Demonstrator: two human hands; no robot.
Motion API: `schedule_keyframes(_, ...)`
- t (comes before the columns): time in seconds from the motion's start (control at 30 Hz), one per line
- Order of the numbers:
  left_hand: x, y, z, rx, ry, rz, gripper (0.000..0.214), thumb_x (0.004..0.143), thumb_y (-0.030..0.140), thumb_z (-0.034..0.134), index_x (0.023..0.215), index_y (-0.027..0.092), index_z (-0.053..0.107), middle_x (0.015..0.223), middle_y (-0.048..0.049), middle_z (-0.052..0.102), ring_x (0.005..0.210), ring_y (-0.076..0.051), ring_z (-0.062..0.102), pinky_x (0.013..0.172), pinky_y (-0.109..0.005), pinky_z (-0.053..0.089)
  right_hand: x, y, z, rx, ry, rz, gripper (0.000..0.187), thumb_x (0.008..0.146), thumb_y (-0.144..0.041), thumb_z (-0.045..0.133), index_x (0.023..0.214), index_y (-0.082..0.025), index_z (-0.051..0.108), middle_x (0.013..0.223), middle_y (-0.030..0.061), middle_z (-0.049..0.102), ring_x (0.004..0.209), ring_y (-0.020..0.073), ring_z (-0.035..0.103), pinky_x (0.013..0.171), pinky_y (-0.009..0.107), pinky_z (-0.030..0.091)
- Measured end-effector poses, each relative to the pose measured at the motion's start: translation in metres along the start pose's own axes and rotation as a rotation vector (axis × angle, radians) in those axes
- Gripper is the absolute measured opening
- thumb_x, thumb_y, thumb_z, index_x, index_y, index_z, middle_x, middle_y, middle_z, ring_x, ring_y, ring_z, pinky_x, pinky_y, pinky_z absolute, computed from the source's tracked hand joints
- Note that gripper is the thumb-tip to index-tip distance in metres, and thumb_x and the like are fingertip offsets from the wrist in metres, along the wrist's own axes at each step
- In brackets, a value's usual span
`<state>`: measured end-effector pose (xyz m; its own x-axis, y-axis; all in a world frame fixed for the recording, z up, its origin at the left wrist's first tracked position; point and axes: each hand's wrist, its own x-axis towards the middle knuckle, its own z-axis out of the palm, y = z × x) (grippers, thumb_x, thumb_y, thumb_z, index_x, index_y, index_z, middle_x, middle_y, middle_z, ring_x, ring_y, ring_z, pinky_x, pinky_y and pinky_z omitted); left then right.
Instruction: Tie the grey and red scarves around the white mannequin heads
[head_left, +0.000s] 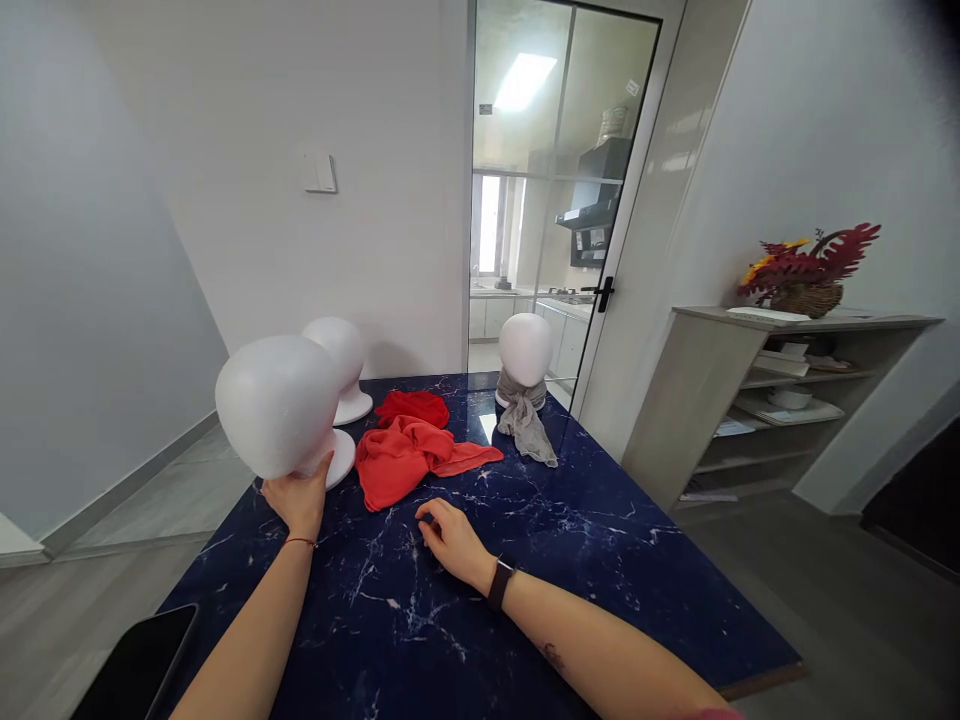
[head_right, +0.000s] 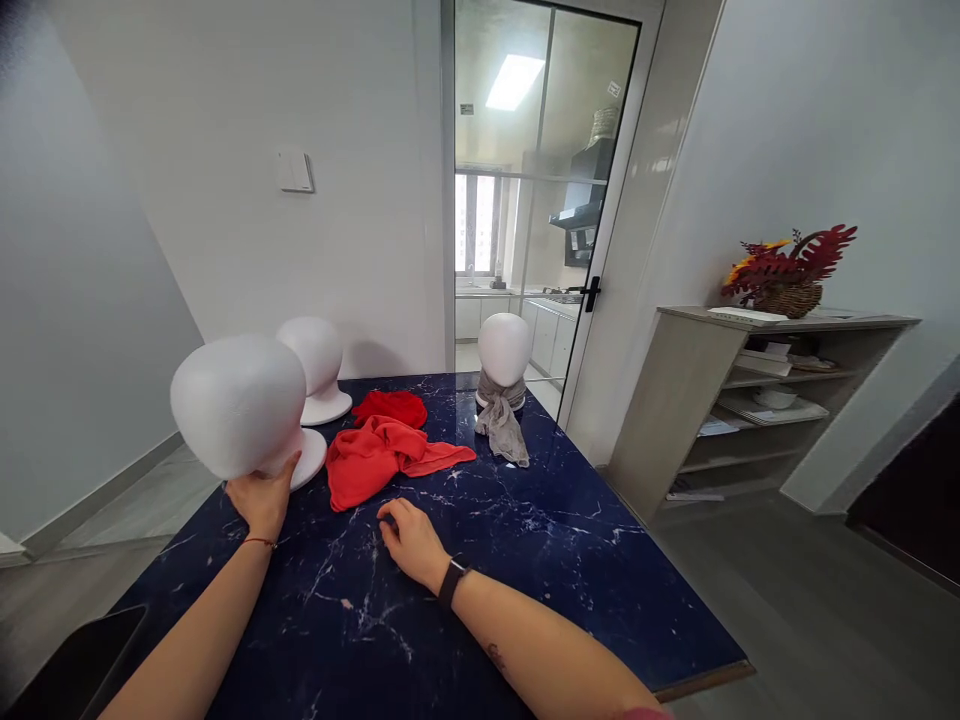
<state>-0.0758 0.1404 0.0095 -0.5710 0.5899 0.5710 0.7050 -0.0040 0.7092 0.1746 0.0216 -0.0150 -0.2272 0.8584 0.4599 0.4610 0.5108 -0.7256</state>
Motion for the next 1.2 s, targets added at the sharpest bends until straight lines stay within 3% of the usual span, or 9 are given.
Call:
schedule_keyframes(0.2, -0.018, 0.009, -0.006, -0.007, 0.053, 0.108, 0.083, 0.067, 0.057, 0.064, 0.129, 0.006, 0.042, 0.134, -0.0198, 0.046, 0.130, -0.034, 0.033, 0.106, -0.049, 0.027, 0.001, 0.006, 0.002, 0.041, 0.001, 0.014, 0.013, 0.085, -0.013, 0.047, 0.091, -0.021, 0.056, 0.086, -0.0007, 0.056, 0.057, 0.0077, 0.055, 0.060, 0.022, 0.044)
schedule_keyframes(0.53, -0.049, 0.022, -0.017, -0.117, 0.047, 0.089, 0.078, 0.064, 0.055, 0.066, 0.123, 0.006, 0.051, 0.130, -0.0205, 0.051, 0.128, -0.034, 0.037, 0.108, -0.046, 0.027, -0.001, 0.005, 0.000, -0.016, -0.033, -0.005, 0.013, 0.085, -0.013, 0.046, 0.090, -0.019, 0.055, 0.086, 0.0005, 0.056, 0.062, 0.0092, 0.056, 0.062, 0.023, 0.046)
schedule_keyframes(0.6, -0.056, 0.024, -0.020, -0.089, 0.049, 0.079, 0.079, 0.064, 0.056, 0.066, 0.123, 0.006, 0.050, 0.130, -0.0208, 0.051, 0.129, -0.034, 0.037, 0.107, -0.047, 0.028, -0.002, 0.003, 0.000, -0.074, -0.026, -0.026, 0.015, 0.084, -0.012, 0.045, 0.093, -0.019, 0.056, 0.089, 0.0019, 0.057, 0.069, 0.0110, 0.057, 0.068, 0.024, 0.048)
schedule_keyframes(0.7, -0.068, 0.028, -0.025, -0.055, 0.054, 0.057, 0.084, 0.065, 0.058, 0.064, 0.127, 0.004, 0.047, 0.131, -0.0222, 0.050, 0.129, -0.034, 0.037, 0.107, -0.047, 0.028, 0.007, 0.005, 0.000, -0.232, 0.005, -0.063, 0.028, 0.081, -0.010, 0.047, 0.107, -0.018, 0.054, 0.108, 0.0071, 0.057, 0.096, 0.0165, 0.056, 0.085, 0.030, 0.047)
schedule_keyframes(0.8, -0.078, 0.032, -0.031, -0.029, 0.062, 0.026, 0.089, 0.065, 0.060, 0.063, 0.130, 0.003, 0.043, 0.134, -0.0237, 0.046, 0.128, -0.035, 0.037, 0.107, -0.048, 0.028, 0.031, 0.011, 0.004, -0.456, 0.022, -0.077, 0.052, 0.079, -0.007, 0.046, 0.130, -0.017, 0.042, 0.136, 0.0125, 0.042, 0.123, 0.0219, 0.040, 0.099, 0.037, 0.039)
schedule_keyframes(0.9, -0.085, 0.036, -0.036, -0.008, 0.055, 0.043, 0.089, 0.065, 0.061, 0.063, 0.131, 0.003, 0.042, 0.135, -0.0240, 0.045, 0.129, -0.035, 0.036, 0.106, -0.050, 0.029, 0.063, 0.018, 0.010, -0.593, -0.013, -0.099, 0.060, 0.081, -0.005, 0.039, 0.139, -0.021, 0.033, 0.149, 0.0087, 0.026, 0.134, 0.0229, 0.026, 0.103, 0.041, 0.034)
schedule_keyframes(0.97, -0.089, 0.039, -0.040, 0.001, 0.029, 0.061, 0.084, 0.066, 0.060, 0.062, 0.126, 0.003, 0.047, 0.132, -0.0239, 0.049, 0.130, -0.035, 0.036, 0.106, -0.050, 0.029, 0.080, 0.020, 0.015, -0.623, -0.078, -0.114, 0.060, 0.083, -0.005, 0.037, 0.140, -0.025, 0.031, 0.151, 0.0050, 0.023, 0.134, 0.0218, 0.028, 0.101, 0.038, 0.035)
schedule_keyframes(1.1, -0.098, 0.047, -0.044, 0.000, -0.069, 0.095, 0.062, 0.067, 0.056, 0.062, 0.109, 0.010, 0.061, 0.119, -0.0176, 0.061, 0.126, -0.033, 0.042, 0.106, -0.047, 0.029, 0.090, 0.023, 0.015, -0.654, -0.222, -0.103, 0.047, 0.088, -0.010, 0.036, 0.131, -0.027, 0.045, 0.135, 0.0032, 0.047, 0.113, 0.0173, 0.047, 0.094, 0.029, 0.038)
schedule_keyframes(1.2, -0.106, 0.053, -0.044, -0.007, -0.174, 0.132, 0.049, 0.068, 0.055, 0.062, 0.095, 0.015, 0.066, 0.110, -0.0147, 0.065, 0.120, -0.032, 0.047, 0.104, -0.047, 0.032, 0.077, 0.029, -0.002, -0.691, -0.196, -0.039, 0.038, 0.088, -0.010, 0.037, 0.119, -0.022, 0.056, 0.116, 0.0060, 0.059, 0.105, 0.0190, 0.047, 0.092, 0.029, 0.038)
